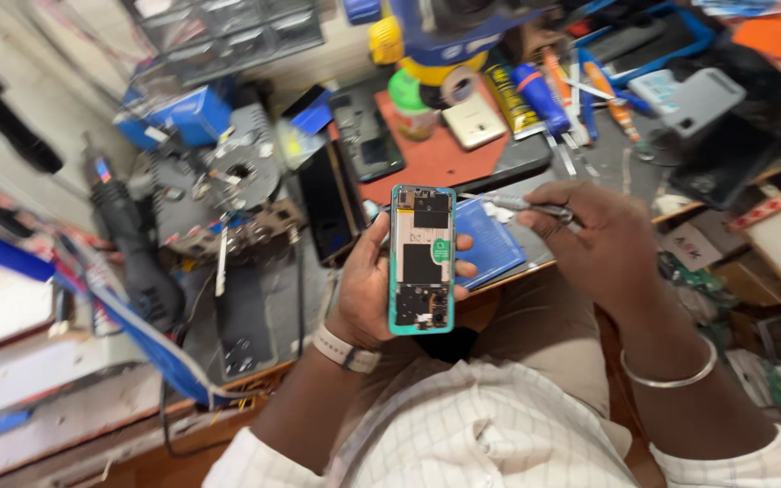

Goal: The person works at a repair bench on a smartphone. They first use a screwdriver on the back of a white phone, then pry at the back cover of a teal phone with a blue pry tool, remove the back cover, and use a screwdriver to unscrew and work on the internal components of the opened phone.

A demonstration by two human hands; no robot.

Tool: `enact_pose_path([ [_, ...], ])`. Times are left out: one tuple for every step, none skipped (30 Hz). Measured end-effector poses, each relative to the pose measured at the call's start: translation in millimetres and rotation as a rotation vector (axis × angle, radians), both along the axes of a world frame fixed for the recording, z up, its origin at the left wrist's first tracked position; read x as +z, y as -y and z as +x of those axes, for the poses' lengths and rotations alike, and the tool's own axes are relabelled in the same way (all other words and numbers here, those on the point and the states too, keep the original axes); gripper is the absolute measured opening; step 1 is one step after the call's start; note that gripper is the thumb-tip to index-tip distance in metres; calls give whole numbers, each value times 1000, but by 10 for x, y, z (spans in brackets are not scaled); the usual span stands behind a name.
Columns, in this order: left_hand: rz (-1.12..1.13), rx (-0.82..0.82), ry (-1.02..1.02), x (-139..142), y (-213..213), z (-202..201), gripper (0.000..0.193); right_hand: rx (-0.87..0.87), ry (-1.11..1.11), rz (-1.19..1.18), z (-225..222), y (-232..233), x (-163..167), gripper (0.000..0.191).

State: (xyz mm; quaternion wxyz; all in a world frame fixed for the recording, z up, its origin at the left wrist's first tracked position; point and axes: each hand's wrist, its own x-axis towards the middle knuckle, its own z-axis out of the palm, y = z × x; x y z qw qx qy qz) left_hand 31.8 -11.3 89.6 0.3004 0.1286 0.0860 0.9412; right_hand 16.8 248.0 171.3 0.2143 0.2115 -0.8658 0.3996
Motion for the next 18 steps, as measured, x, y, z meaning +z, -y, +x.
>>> enact_pose_path([
  [-28,-68,21,20,13,-97,74,-4,-45,4,37,-11,19,21],
  [-59,-129,43,36,30,-182,73,12,-102,1,65,-8,31,20],
  [-92,-185,66,42,43,-251,72,33,-158,-3,82,6,36,20],
  [-106,-199,51,37,49,-308,72,57,-214,-8,89,26,35,19],
  [-123,-211,38,22,54,-348,71,83,-229,-22,90,59,21,18],
  [-140,-223,28,-2,59,-371,71,108,-241,-38,87,99,-4,18],
  [-130,-204,27,-35,59,-376,70,131,-253,-54,76,128,-29,17],
  [-118,-186,29,-77,54,-360,69,133,-253,-44,64,142,-54,16],
  [-104,-167,33,-119,52,-336,67,136,-249,-33,54,154,-81,16],
  [-118,-150,61,-161,52,-309,68,141,-243,-17,48,157,-108,15],
  [-128,-132,92,-197,53,-280,69,146,-230,-23,44,152,-128,15],
  [-137,-111,124,-227,60,-248,70,154,-215,-27,43,153,-148,16],
  [-122,-128,106,-248,69,-223,71,165,-199,-31,46,156,-166,16],
  [-107,-143,85,-256,83,-215,72,163,-198,-23,49,164,-181,16],
  [-94,-160,57,-255,98,-215,74,159,-203,-16,47,176,-191,17],
  [-105,-139,59,-250,103,-216,73,151,-213,-10,37,188,-196,17],
  [-117,-120,59,-242,104,-221,72,159,-231,-13,25,204,-199,16],
  [-128,-104,62,-231,102,-226,71,165,-245,-16,26,220,-204,16],
])
